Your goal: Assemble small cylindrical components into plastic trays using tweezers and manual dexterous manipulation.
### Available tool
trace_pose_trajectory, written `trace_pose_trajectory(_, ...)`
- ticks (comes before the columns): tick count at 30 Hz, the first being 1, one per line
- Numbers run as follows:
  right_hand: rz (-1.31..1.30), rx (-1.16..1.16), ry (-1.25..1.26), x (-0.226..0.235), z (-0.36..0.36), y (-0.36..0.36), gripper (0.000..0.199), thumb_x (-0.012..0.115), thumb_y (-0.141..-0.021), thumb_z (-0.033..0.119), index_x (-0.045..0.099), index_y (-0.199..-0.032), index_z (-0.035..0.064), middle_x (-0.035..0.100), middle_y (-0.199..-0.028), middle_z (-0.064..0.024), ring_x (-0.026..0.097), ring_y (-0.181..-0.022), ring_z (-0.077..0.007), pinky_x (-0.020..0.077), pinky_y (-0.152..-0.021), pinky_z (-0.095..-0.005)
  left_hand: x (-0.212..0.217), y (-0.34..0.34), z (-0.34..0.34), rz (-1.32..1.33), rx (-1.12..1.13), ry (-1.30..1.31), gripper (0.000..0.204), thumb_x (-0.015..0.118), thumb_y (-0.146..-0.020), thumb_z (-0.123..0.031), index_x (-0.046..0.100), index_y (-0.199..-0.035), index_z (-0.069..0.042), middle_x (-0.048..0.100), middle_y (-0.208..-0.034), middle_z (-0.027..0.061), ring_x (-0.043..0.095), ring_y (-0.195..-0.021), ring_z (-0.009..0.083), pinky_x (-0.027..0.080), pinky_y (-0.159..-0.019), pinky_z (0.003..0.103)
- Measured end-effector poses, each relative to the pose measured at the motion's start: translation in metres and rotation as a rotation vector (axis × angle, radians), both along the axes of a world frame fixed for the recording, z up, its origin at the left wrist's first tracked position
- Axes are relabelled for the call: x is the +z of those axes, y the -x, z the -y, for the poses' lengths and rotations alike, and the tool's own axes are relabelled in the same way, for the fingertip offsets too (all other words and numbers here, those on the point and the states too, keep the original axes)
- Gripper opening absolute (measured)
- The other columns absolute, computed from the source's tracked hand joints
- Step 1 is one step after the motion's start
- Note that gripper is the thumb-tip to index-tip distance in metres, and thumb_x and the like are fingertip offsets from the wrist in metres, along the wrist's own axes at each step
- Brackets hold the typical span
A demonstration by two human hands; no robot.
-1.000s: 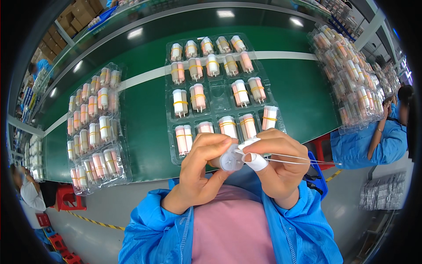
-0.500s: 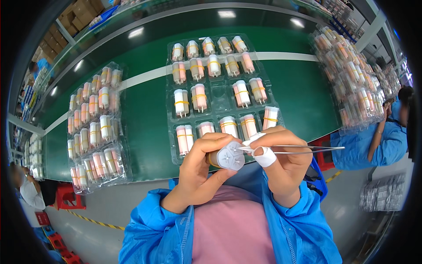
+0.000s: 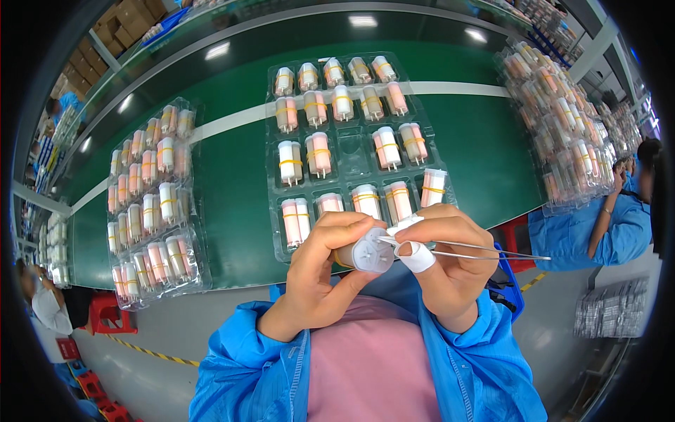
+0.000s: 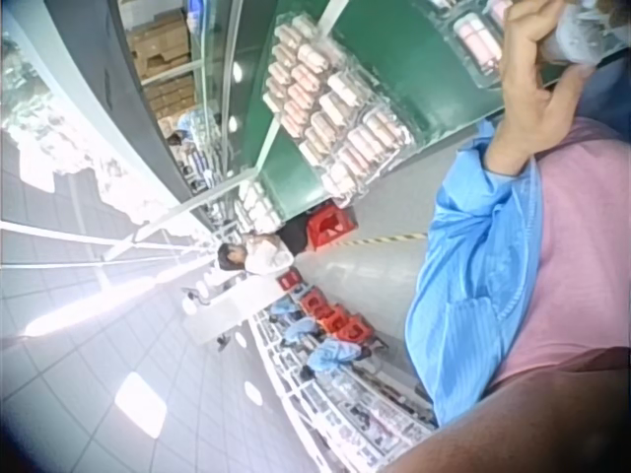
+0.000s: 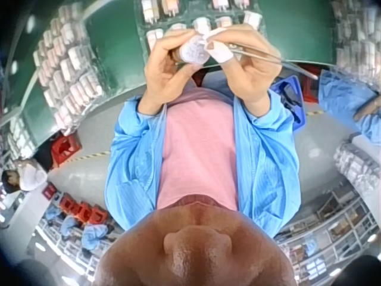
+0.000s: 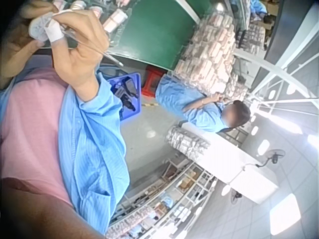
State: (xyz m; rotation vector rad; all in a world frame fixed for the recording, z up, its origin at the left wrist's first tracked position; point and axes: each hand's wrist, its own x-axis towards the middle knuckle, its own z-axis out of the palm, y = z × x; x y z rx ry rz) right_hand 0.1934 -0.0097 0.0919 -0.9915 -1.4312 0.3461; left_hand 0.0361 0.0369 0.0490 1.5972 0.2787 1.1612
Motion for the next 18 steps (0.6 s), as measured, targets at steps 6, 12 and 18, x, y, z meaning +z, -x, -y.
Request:
trace_pose_trajectory(6, 0.048, -0.001, 0.010, 0.003, 0.000, -0.002, 0.011, 0.068, -0.073, 0.000, 0.067, -0.084, 0.0014, 0.066, -0.076, -0.0108, 0.064, -0.065, -0.0197, 0.0486, -0.057, -0.0264, 0.000, -0.001, 0.001, -0.051, 0.107, -0.055, 0.047, 0.069, -0.072, 0.007, 0.052, -0.116, 0.001, 0.057, -0.111, 0.0179, 0.056, -0.099, 0.0264, 0.046, -0.082, 0.034)
trace_pose_trajectory(12, 0.082, 0.015, 0.067, 0.010, -0.003, -0.003, 0.010, 0.067, -0.074, -0.001, 0.066, -0.084, -0.0001, 0.064, -0.072, -0.0110, 0.060, -0.059, -0.0193, 0.0455, -0.053, -0.0263, 0.005, 0.004, -0.013, -0.218, 0.218, -0.458, 0.051, 0.070, -0.065, 0.008, 0.055, -0.113, 0.001, 0.059, -0.108, 0.0176, 0.056, -0.094, 0.0282, 0.046, -0.077, 0.035)
trace_pose_trajectory(18, 0.012, 0.052, 0.096, 0.011, -0.001, -0.004, 0.010, 0.066, -0.074, -0.003, 0.065, -0.084, -0.0020, 0.064, -0.075, -0.0120, 0.060, -0.063, -0.0180, 0.0457, -0.055, -0.0267, -0.003, 0.002, -0.002, -0.135, 0.175, -0.187, 0.050, 0.067, -0.068, 0.011, 0.053, -0.115, 0.000, 0.058, -0.110, 0.0175, 0.057, -0.098, 0.0274, 0.047, -0.081, 0.036)
